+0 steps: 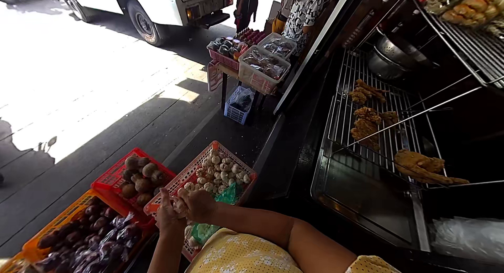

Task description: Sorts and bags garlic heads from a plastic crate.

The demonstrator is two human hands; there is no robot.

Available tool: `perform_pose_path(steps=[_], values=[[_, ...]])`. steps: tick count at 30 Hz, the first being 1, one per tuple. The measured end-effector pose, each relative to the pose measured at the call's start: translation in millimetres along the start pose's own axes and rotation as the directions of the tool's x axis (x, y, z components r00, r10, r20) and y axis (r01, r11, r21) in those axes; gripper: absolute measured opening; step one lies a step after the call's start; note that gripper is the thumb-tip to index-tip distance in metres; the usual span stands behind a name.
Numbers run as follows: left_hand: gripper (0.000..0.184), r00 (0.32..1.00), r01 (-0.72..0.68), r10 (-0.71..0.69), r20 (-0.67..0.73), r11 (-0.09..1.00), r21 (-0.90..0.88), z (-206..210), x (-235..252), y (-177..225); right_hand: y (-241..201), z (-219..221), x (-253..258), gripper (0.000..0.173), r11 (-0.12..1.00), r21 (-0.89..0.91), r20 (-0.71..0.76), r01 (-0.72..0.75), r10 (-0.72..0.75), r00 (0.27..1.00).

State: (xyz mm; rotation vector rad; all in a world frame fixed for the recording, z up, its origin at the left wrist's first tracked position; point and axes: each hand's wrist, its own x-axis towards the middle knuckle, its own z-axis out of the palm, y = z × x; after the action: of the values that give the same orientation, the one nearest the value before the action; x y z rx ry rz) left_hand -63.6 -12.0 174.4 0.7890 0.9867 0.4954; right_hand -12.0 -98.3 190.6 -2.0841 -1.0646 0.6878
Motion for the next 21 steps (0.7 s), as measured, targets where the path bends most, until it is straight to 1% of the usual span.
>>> perform_pose_path(steps=[2,4,5,6,7,9,11,12,13,14,15,16,17,18,19,20,21], values=[[0.048,0.999,-0.013,0.014,-0.047,1.000,0.007,2.6,-1.3,3.3,1.4,1.1,-3.0,0.041,0.996,-0.047,-0.013,0.081,-0.082,0.997],[0.041,0.999,0.000,-0.002,-0.052,0.999,-0.039,3.3,-5.6,7.7,4.3,4.8,-4.7,0.052,0.987,-0.072,-0.019,0.141,-0.143,0.990],[0.038,0.997,0.007,-0.011,-0.073,0.998,-0.061,4.6,-8.0,9.2,4.6,5.8,-5.2,0.054,0.987,-0.069,-0.008,0.146,-0.147,0.989],[0.035,0.995,0.003,-0.011,-0.102,0.997,-0.078,5.9,-8.4,8.4,5.4,6.5,-5.4,0.052,0.988,-0.049,-0.005,0.148,-0.148,0.989],[0.033,0.993,-0.004,-0.008,-0.116,0.995,-0.101,6.1,-7.9,6.6,6.0,6.7,-5.3,0.049,0.990,-0.008,-0.004,0.144,-0.144,0.990],[0.037,0.990,-0.020,0.005,-0.138,0.994,-0.105,6.8,-6.3,3.7,7.2,7.8,-4.5,0.042,0.987,0.111,-0.032,0.117,-0.114,0.993],[0.039,0.990,-0.044,0.043,-0.136,0.999,-0.002,6.0,-3.7,3.5,7.0,8.3,-2.6,0.040,0.962,0.263,-0.089,0.073,-0.051,0.995],[0.041,0.989,-0.074,0.086,-0.121,0.992,0.099,4.6,-2.2,4.3,5.8,7.2,-1.4,0.041,0.935,0.352,-0.110,0.040,-0.002,0.994],[0.044,0.985,-0.126,0.147,-0.095,0.971,0.202,3.3,-0.9,5.1,3.6,3.6,-0.7,0.044,0.892,0.452,-0.093,-0.015,0.064,0.994],[0.047,0.976,-0.192,0.213,-0.048,0.942,0.277,1.8,-0.4,6.8,0.6,-2.8,-0.5,0.047,0.824,0.558,-0.030,-0.100,0.140,0.990],[0.051,0.960,-0.269,0.280,0.010,0.909,0.319,0.4,0.5,8.2,-3.5,-8.6,-0.2,0.047,0.734,0.650,0.045,-0.196,0.220,0.974],[0.052,0.937,-0.345,0.341,0.073,0.877,0.335,-1.5,1.3,9.1,-6.7,-10.6,0.6,0.045,0.641,0.708,0.119,-0.298,0.309,0.944],[0.052,0.912,-0.409,0.388,0.133,0.846,0.343,-3.4,1.8,9.3,-8.3,-10.9,1.5,0.043,0.545,0.723,0.227,-0.425,0.394,0.891],[0.052,0.894,-0.448,0.409,0.182,0.818,0.360,-4.9,1.0,9.9,-7.3,-10.1,2.6,0.043,0.425,0.728,0.347,-0.538,0.448,0.824],[0.052,0.886,-0.464,0.410,0.217,0.801,0.378,-5.7,-0.2,10.8,-3.9,-8.5,3.5,0.045,0.309,0.735,0.440,-0.603,0.459,0.772],[0.052,0.881,-0.472,0.406,0.243,0.789,0.393,-6.7,0.1,10.8,0.5,-6.7,3.7,0.047,0.216,0.753,0.494,-0.622,0.440,0.750],[0.052,0.881,-0.471,0.391,0.266,0.773,0.424,-8.2,0.7,10.0,6.3,-5.2,3.7,0.048,0.152,0.777,0.515,-0.611,0.405,0.756]])
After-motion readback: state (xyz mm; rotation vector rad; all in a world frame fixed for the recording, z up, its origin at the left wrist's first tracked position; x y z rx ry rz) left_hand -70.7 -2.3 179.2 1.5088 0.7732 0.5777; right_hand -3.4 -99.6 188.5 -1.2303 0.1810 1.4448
